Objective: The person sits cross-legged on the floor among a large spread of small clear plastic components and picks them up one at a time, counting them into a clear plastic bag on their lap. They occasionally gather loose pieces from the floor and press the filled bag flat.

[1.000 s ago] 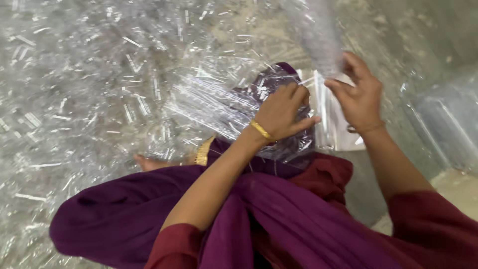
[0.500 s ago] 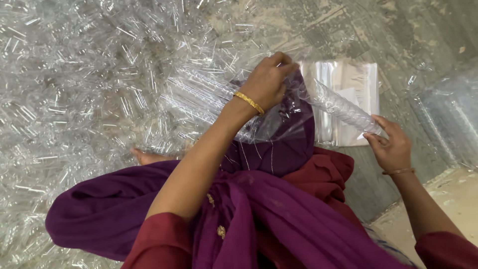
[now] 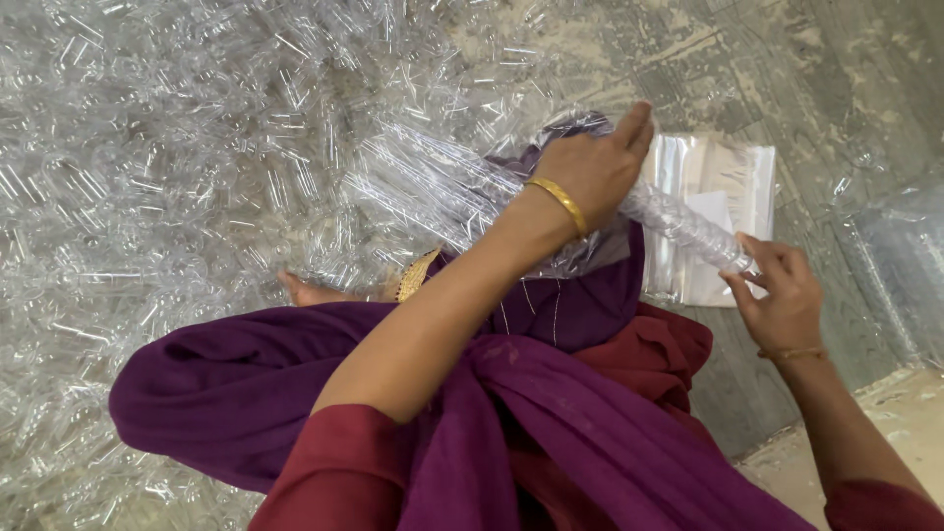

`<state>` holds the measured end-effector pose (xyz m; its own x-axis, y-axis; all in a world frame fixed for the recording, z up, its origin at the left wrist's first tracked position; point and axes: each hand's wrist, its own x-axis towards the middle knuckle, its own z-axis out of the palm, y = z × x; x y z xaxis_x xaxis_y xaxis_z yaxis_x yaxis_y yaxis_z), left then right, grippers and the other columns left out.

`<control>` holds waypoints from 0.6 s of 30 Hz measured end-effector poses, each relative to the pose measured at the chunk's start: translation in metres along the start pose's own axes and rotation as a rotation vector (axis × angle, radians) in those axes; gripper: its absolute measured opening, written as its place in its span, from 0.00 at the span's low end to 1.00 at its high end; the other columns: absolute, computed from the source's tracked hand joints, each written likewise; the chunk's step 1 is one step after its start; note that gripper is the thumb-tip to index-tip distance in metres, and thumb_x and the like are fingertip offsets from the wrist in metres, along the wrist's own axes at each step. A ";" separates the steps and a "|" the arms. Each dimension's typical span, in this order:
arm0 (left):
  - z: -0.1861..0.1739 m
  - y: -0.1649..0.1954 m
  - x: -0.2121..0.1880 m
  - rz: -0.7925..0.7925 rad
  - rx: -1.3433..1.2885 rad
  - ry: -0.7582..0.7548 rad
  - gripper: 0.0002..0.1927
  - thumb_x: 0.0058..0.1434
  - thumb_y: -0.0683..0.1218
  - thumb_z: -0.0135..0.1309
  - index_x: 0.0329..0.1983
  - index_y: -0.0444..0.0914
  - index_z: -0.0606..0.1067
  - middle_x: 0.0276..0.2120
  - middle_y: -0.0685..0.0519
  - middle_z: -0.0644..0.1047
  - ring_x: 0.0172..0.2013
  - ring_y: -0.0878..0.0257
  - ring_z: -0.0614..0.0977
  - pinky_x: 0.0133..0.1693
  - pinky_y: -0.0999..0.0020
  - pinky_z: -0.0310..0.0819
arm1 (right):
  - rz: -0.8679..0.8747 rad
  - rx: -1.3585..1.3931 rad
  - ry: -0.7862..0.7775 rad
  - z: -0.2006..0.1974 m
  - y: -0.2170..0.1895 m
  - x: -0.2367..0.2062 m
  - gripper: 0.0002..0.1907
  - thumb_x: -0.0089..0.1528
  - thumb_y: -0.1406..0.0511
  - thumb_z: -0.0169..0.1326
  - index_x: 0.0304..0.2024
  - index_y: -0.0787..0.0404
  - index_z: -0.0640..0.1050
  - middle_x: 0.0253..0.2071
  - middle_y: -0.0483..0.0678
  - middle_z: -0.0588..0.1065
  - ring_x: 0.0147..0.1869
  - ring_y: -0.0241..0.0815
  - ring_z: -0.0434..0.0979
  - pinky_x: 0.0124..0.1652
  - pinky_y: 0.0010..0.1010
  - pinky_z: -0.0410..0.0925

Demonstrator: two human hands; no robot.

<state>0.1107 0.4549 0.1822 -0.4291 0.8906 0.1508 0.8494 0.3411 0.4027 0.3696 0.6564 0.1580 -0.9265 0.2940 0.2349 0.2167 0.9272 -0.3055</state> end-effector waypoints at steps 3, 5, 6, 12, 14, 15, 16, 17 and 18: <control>0.018 0.021 0.008 -0.072 0.037 -0.082 0.28 0.62 0.42 0.53 0.65 0.25 0.67 0.70 0.38 0.63 0.41 0.47 0.86 0.41 0.51 0.82 | -0.068 -0.016 0.077 -0.004 -0.022 0.002 0.29 0.59 0.68 0.70 0.63 0.58 0.79 0.50 0.54 0.73 0.48 0.49 0.78 0.45 0.37 0.74; 0.031 0.036 0.014 -0.041 -0.010 -0.115 0.26 0.62 0.42 0.53 0.62 0.27 0.68 0.69 0.39 0.64 0.42 0.46 0.86 0.41 0.51 0.82 | -0.090 0.030 0.083 -0.004 -0.037 0.005 0.26 0.60 0.68 0.70 0.61 0.60 0.79 0.51 0.54 0.74 0.49 0.49 0.78 0.46 0.37 0.74; 0.035 0.039 0.016 -0.022 -0.030 -0.127 0.25 0.62 0.42 0.53 0.61 0.28 0.68 0.68 0.40 0.65 0.42 0.45 0.86 0.41 0.50 0.81 | -0.103 0.052 0.091 -0.001 -0.044 0.009 0.25 0.61 0.68 0.70 0.60 0.61 0.79 0.52 0.55 0.75 0.50 0.49 0.79 0.47 0.36 0.74; 0.035 0.044 0.023 -0.016 -0.202 -0.084 0.35 0.45 0.46 0.59 0.59 0.34 0.69 0.67 0.43 0.63 0.42 0.44 0.85 0.42 0.52 0.80 | -0.247 0.243 0.027 0.061 -0.047 0.061 0.22 0.57 0.71 0.64 0.54 0.64 0.77 0.55 0.55 0.76 0.57 0.55 0.78 0.55 0.41 0.72; 0.031 0.048 0.028 -0.031 -0.216 -0.016 0.30 0.55 0.44 0.55 0.62 0.33 0.67 0.69 0.42 0.62 0.42 0.42 0.85 0.43 0.50 0.80 | -0.320 0.342 -0.114 0.098 -0.037 0.082 0.26 0.59 0.68 0.61 0.60 0.62 0.72 0.58 0.55 0.73 0.61 0.53 0.74 0.58 0.43 0.68; 0.029 0.048 0.029 -0.039 -0.223 0.017 0.28 0.59 0.44 0.52 0.63 0.33 0.66 0.70 0.42 0.61 0.41 0.41 0.85 0.43 0.49 0.80 | -0.330 0.371 -0.161 0.118 -0.031 0.093 0.26 0.60 0.68 0.61 0.61 0.63 0.72 0.59 0.55 0.73 0.62 0.53 0.74 0.59 0.43 0.68; 0.029 0.049 0.030 -0.049 -0.228 0.006 0.30 0.57 0.43 0.52 0.64 0.33 0.65 0.70 0.41 0.61 0.41 0.42 0.85 0.42 0.49 0.80 | -0.349 0.392 -0.200 0.135 -0.025 0.100 0.27 0.61 0.68 0.60 0.62 0.63 0.71 0.60 0.55 0.72 0.63 0.53 0.73 0.59 0.43 0.67; 0.029 0.052 0.031 -0.058 -0.233 -0.004 0.32 0.55 0.42 0.52 0.65 0.32 0.64 0.70 0.41 0.60 0.41 0.43 0.85 0.42 0.49 0.80 | -0.369 0.410 -0.239 0.153 -0.019 0.107 0.27 0.61 0.68 0.59 0.63 0.63 0.70 0.60 0.55 0.72 0.63 0.52 0.73 0.60 0.43 0.67; 0.030 0.054 0.031 -0.068 -0.241 -0.014 0.34 0.53 0.41 0.52 0.65 0.32 0.63 0.70 0.41 0.59 0.40 0.43 0.85 0.41 0.49 0.80 | -0.376 0.418 -0.264 0.167 -0.013 0.111 0.27 0.62 0.68 0.58 0.64 0.64 0.70 0.61 0.55 0.72 0.64 0.52 0.72 0.61 0.42 0.67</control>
<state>0.1522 0.5102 0.1815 -0.4773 0.8726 0.1036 0.7202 0.3209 0.6151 0.2126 0.6380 0.0340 -0.9725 -0.1518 0.1766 -0.2283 0.7711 -0.5944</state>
